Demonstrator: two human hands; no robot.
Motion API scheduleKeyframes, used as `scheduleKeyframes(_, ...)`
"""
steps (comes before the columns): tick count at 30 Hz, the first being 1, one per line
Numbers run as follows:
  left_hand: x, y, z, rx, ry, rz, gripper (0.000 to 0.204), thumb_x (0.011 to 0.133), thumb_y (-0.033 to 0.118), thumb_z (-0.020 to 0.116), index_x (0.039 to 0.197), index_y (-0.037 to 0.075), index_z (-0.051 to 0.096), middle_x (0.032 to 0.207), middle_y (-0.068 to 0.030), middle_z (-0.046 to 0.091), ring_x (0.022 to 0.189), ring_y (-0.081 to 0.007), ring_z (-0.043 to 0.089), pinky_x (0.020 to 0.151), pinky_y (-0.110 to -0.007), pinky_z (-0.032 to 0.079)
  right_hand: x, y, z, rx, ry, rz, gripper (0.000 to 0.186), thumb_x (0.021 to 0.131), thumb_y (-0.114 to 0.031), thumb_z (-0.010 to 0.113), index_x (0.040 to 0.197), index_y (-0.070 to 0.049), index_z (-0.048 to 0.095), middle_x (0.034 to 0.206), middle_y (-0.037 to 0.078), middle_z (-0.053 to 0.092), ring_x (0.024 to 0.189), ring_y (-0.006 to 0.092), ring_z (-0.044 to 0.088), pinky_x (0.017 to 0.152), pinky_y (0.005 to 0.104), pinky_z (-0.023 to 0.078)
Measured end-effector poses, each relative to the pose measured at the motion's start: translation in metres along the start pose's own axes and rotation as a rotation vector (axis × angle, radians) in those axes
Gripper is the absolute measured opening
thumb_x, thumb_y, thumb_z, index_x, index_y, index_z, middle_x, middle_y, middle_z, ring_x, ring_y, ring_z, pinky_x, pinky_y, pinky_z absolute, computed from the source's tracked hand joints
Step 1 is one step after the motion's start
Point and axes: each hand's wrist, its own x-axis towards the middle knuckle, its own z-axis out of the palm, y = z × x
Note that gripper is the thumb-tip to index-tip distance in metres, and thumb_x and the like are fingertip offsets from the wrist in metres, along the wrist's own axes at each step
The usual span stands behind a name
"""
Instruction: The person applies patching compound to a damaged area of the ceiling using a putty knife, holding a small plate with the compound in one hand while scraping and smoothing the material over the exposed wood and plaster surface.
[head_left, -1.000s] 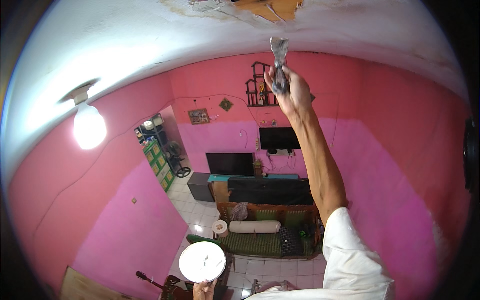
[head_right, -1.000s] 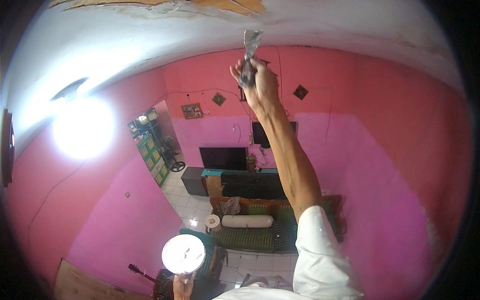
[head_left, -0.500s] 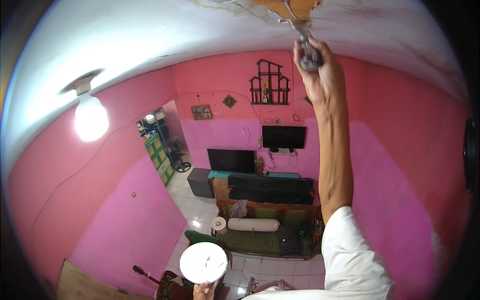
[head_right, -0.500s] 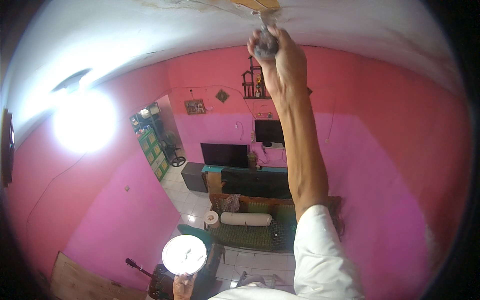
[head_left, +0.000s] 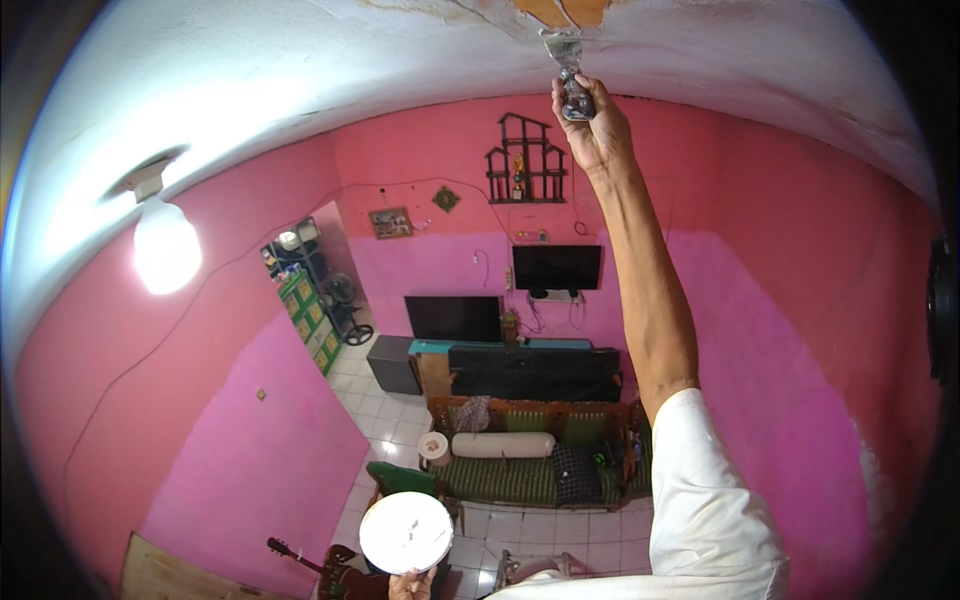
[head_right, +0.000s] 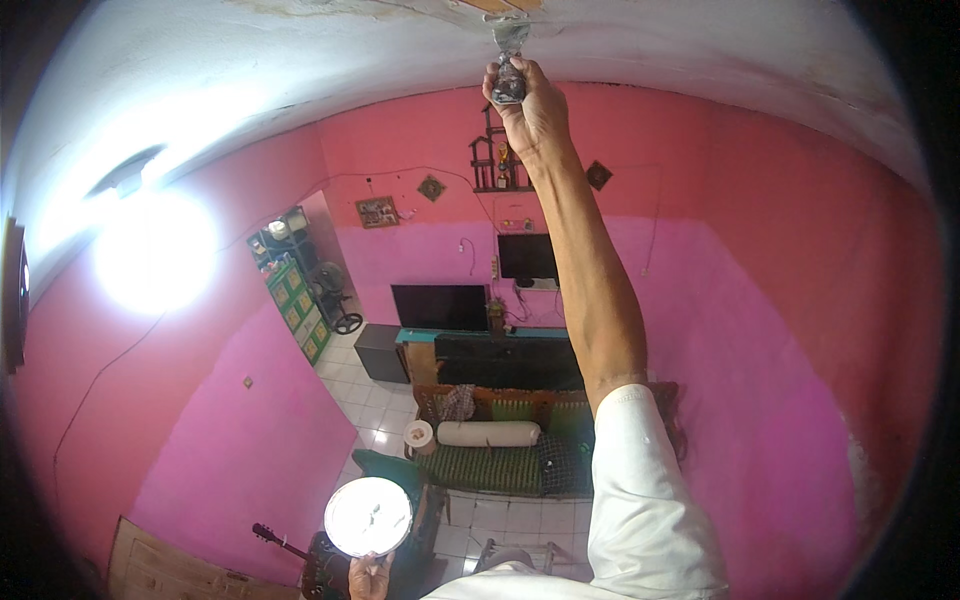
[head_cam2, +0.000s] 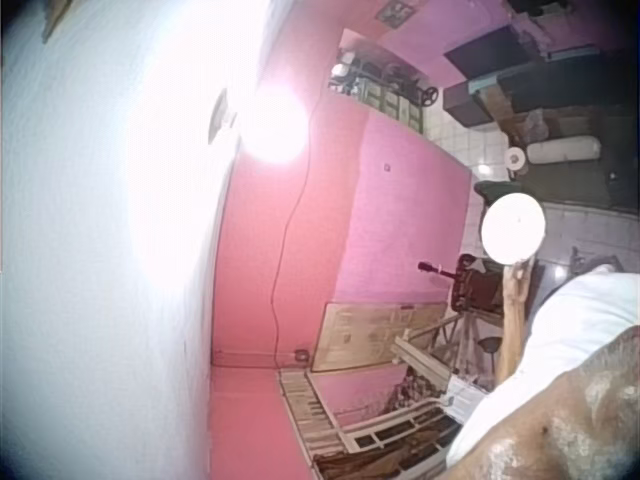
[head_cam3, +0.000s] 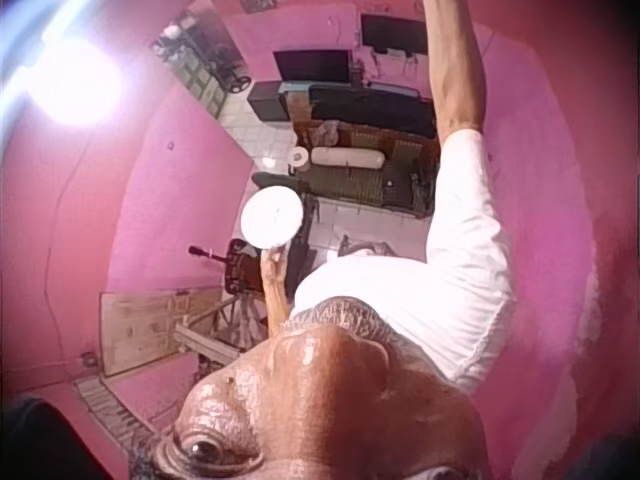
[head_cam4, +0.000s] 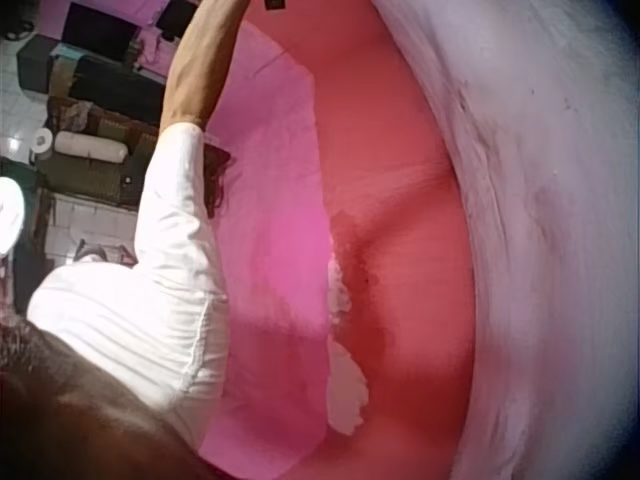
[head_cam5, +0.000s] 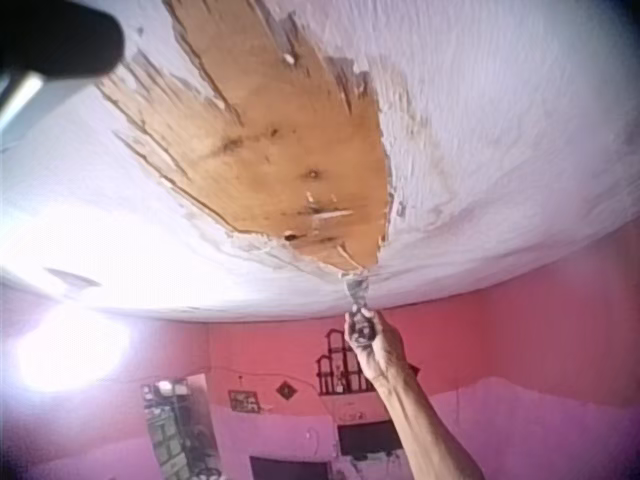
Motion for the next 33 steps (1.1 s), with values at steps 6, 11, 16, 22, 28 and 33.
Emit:
scheduleKeyframes(6,-0.004,-0.001,0.006,-0.007,0.03,-0.008,0.058,0.074,-0.008,0.05,0.129,-0.002,0.032,0.126,-0.0168,0.043,0.113,-0.0292,0.045,0.098,-0.044,0.039,-0.019,-0.004,0.031,-0.016,-0.025,-0.046,0.017,0.081,-0.005,0.058,0.092,0.004,0.051,0.089,0.017,0.056,0.081,0.0261,0.059,0.069,0.0326,0.054)
scheduleKeyframes(11,-0.011,-0.002,0.013,-0.025,0.058,-0.002,0.057,0.075,-0.008,0.047,0.129,-0.003,0.031,0.126,-0.0179,0.042,0.114,-0.0302,0.044,0.099,-0.045,0.037,-0.032,-0.005,0.056,-0.026,-0.037,-0.072,0.018,0.08,-0.006,0.058,0.092,0.004,0.049,0.088,0.017,0.056,0.081,0.0258,0.058,0.07,0.0329,0.054)
scheduleKeyframes(16,-0.021,0.002,0.03,0.002,0.04,0.016,0.052,0.08,-0.005,0.045,0.13,-0.003,0.03,0.127,-0.0185,0.042,0.114,-0.0304,0.044,0.099,-0.046,0.037,-0.053,-0.014,0.089,-0.06,-0.045,-0.102,0.019,0.081,-0.008,0.057,0.093,0.004,0.049,0.085,0.017,0.057,0.076,0.0228,0.059,0.069,0.0319,0.054)
scheduleKeyframes(22,-0.034,0.005,0.038,-0.002,0.037,0.04,0.05,0.084,0.0,0.045,0.131,-0.002,0.029,0.127,-0.0186,0.041,0.114,-0.0306,0.044,0.1,-0.047,0.036,-0.087,-0.012,0.102,-0.209,-0.078,-0.127,0.023,0.084,-0.015,0.054,0.094,0.005,0.052,0.085,0.016,0.059,0.068,0.0196,0.058,0.06,0.0284,0.051)
scheduleKeyframes(28,-0.04,0.003,0.036,-0.012,-0.004,0.063,0.047,0.087,0.004,0.043,0.131,0.0,0.029,0.128,-0.0177,0.042,0.115,-0.0305,0.043,0.1,-0.047,0.035,-0.046,-0.001,0.051,-0.205,0.028,-0.103,0.021,0.084,-0.015,0.053,0.094,0.003,0.05,0.079,0.014,0.057,0.062,0.0193,0.059,0.055,0.0308,0.051)
scheduleKeyframes(33,-0.041,0.002,0.039,0.04,0.032,0.082,0.046,0.088,0.005,0.043,0.131,0.0,0.029,0.128,-0.0172,0.041,0.116,-0.0306,0.042,0.101,-0.047,0.034,-0.018,0.004,0.033,-0.088,0.068,-0.078,0.022,0.081,-0.014,0.056,0.092,0.004,0.049,0.08,0.015,0.056,0.063,0.0216,0.057,0.057,0.032,0.051)
